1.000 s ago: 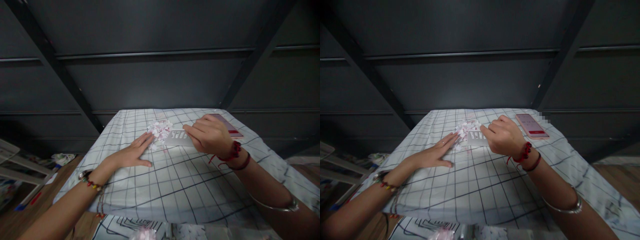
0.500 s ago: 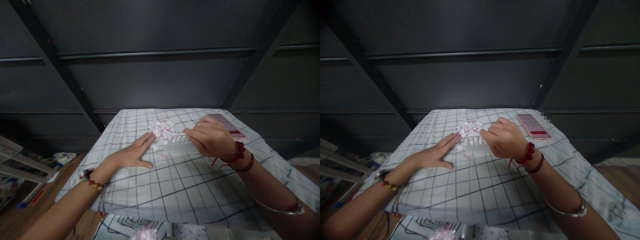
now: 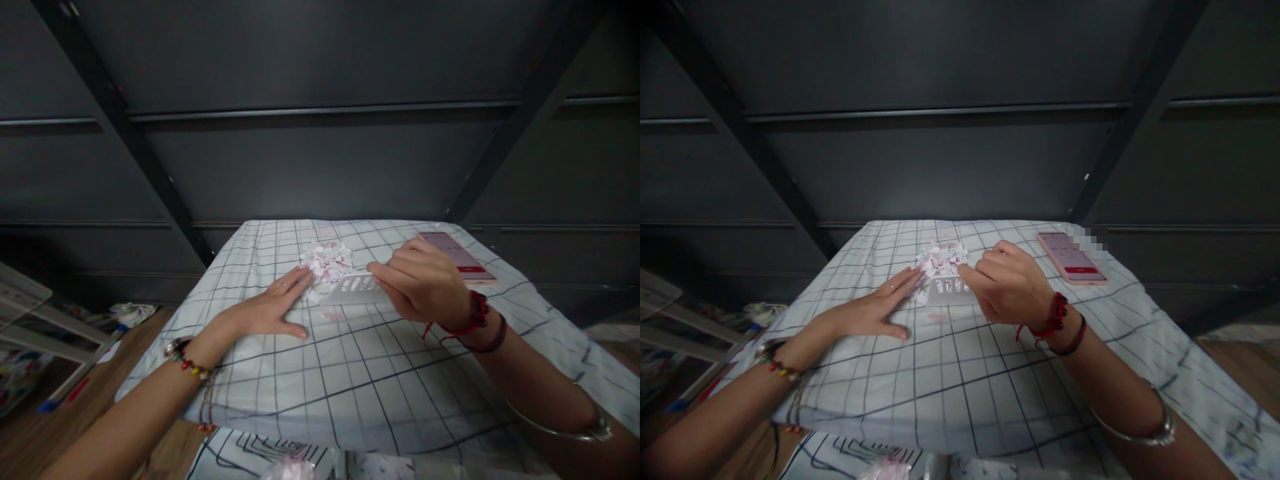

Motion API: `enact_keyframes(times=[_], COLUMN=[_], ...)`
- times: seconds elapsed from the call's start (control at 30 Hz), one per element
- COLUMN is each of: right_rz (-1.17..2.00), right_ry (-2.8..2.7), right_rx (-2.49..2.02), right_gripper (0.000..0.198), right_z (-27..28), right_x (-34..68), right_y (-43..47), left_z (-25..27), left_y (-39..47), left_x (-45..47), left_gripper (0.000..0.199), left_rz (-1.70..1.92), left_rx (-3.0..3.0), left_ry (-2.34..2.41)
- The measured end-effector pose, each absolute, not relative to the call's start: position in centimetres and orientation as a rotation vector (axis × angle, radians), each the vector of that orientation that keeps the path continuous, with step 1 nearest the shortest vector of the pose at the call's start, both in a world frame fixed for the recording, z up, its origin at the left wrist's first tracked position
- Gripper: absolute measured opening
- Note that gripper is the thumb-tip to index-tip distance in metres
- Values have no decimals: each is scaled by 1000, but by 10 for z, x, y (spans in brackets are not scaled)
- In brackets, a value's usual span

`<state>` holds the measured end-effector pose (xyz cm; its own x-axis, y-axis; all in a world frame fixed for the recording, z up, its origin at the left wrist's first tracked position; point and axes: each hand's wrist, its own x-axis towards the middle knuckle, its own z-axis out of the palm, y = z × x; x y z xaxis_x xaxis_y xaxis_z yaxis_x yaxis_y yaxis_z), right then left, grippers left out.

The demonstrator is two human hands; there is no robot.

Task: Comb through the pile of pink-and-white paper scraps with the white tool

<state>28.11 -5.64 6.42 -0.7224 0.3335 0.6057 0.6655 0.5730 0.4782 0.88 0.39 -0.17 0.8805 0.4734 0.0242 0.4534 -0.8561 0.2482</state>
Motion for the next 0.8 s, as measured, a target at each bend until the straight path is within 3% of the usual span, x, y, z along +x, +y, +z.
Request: enact_keyframes(times=[0.8], right_rz=[-870], right_ry=[-2420], right_rx=[-811], right_gripper=[21], right_z=[64], right_x=[288], right_y=[-59], left_z=[-3], left_y=[5], left_x=[8], left_gripper=[100], left_rz=[164], left_rx=[2794], left_ry=[677])
